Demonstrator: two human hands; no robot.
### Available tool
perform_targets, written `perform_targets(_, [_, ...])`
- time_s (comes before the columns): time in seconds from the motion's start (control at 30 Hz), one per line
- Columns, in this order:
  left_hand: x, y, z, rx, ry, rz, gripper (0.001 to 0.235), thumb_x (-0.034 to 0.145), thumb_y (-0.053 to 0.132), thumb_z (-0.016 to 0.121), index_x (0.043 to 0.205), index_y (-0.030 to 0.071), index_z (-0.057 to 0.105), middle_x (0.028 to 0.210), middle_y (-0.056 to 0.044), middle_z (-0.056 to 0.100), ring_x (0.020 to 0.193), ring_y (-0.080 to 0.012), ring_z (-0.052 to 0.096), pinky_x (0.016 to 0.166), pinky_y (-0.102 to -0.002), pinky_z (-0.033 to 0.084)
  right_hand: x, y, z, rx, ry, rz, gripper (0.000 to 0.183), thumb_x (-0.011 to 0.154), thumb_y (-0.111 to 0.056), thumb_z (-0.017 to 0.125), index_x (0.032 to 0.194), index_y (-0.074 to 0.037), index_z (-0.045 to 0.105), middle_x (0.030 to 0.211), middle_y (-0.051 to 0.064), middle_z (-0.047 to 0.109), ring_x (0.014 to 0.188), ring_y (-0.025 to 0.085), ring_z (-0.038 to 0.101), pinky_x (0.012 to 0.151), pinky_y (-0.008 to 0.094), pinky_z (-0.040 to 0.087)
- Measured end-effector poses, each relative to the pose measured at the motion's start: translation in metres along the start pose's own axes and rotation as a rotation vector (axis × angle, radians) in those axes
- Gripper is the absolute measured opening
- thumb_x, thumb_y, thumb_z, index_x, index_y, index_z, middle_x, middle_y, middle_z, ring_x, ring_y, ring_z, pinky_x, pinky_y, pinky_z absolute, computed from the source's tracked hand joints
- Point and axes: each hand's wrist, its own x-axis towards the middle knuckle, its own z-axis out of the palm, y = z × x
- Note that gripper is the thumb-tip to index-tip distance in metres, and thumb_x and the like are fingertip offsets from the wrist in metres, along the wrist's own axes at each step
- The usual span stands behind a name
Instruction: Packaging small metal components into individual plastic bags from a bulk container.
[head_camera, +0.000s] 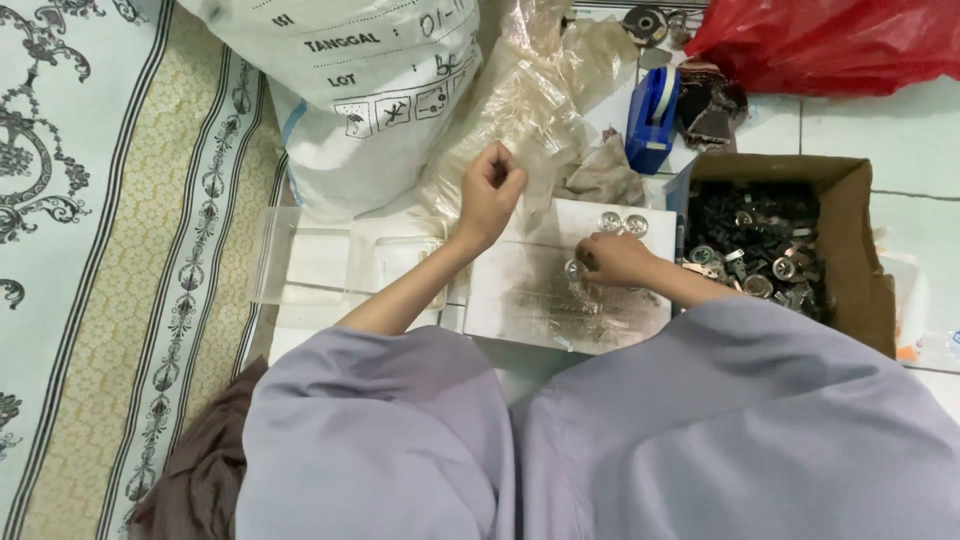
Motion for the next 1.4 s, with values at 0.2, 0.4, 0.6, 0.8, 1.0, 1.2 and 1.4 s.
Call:
perform_targets(0.2, [-0.013, -0.047, 0.022, 0.072, -0.349, -0.321, 0.012, 0.084, 0.016, 0.074, 0.093, 0.013, 0.066, 0.08, -0.008, 0.071, 0.064, -0.0152, 0.069, 0.059, -0.028, 0.057, 0.005, -0.009, 0.017, -0.146, 0.06, -0.146, 0.055, 0.077, -0.034, 0.079, 0.124, -0.009, 0.067, 0.114, 0.011, 0.071, 0.104, 0.03, 0.073, 0.085, 0.043, 0.057])
perform_targets(0.4, [-0.028, -0.045, 0.04, 0.192, -0.579, -0.365, 0.016, 0.089, 0.024, 0.073, 0.098, 0.012, 0.071, 0.088, -0.007, 0.075, 0.074, -0.0167, 0.076, 0.066, -0.03, 0.059, -0.004, -0.069, -0.029, 0.267, -0.032, 0.147, 0.061, 0.102, -0.022, 0.054, 0.151, 0.012, 0.041, 0.138, 0.018, 0.056, 0.136, 0.025, 0.049, 0.112, 0.021, 0.029])
perform_targets(0.6, [-0.022, -0.024, 0.052, 0.08, -0.54, -0.461, 0.021, 0.092, 0.019, 0.071, 0.105, 0.003, 0.068, 0.095, -0.015, 0.072, 0.079, -0.021, 0.077, 0.067, -0.029, 0.064, 0.047, 0.107, -0.007, 0.584, 0.396, 0.004, 0.03, 0.087, -0.022, 0.078, 0.114, -0.011, 0.071, 0.1, 0.015, 0.073, 0.102, 0.035, 0.071, 0.086, 0.043, 0.056])
perform_targets(0.8, [-0.026, -0.011, 0.065, -0.007, -0.487, -0.465, 0.022, 0.092, 0.014, 0.072, 0.105, -0.003, 0.068, 0.093, -0.018, 0.07, 0.079, -0.0255, 0.078, 0.067, -0.032, 0.065, -0.032, 0.071, -0.122, 1.092, 0.625, 0.034, 0.03, 0.09, -0.011, 0.085, 0.109, -0.003, 0.063, 0.088, 0.011, 0.067, 0.072, 0.019, 0.071, 0.063, 0.027, 0.059])
perform_targets(1.0, [-0.023, -0.009, 0.079, 0.024, -0.464, -0.493, 0.024, 0.091, 0.014, 0.072, 0.104, -0.006, 0.068, 0.092, -0.022, 0.069, 0.079, -0.0297, 0.077, 0.064, -0.031, 0.066, -0.093, -0.002, -0.157, 1.044, 0.421, 0.007, 0.035, 0.082, -0.001, 0.083, 0.108, 0.006, 0.061, 0.08, 0.017, 0.066, 0.064, 0.028, 0.072, 0.064, 0.038, 0.06])
perform_targets(1.2, [-0.022, 0.005, 0.084, 0.003, -0.411, -0.478, 0.025, 0.089, 0.014, 0.071, 0.103, -0.006, 0.068, 0.093, -0.025, 0.069, 0.079, -0.034, 0.077, 0.064, -0.034, 0.067, -0.097, -0.007, -0.155, 0.541, 0.426, 0.11, 0.041, 0.084, -0.021, 0.085, 0.109, -0.005, 0.058, 0.07, 0.004, 0.071, 0.053, 0.019, 0.072, 0.055, 0.029, 0.055])
perform_targets(1.4, [-0.018, -0.003, 0.077, -0.036, -0.356, -0.433, 0.021, 0.089, 0.014, 0.071, 0.102, -0.002, 0.068, 0.091, -0.019, 0.069, 0.074, -0.0278, 0.077, 0.059, -0.031, 0.065, -0.096, -0.021, -0.168, 0.646, 0.445, 0.068, 0.035, 0.089, -0.015, 0.078, 0.11, 0.002, 0.056, 0.071, 0.014, 0.069, 0.051, 0.025, 0.069, 0.056, 0.036, 0.055])
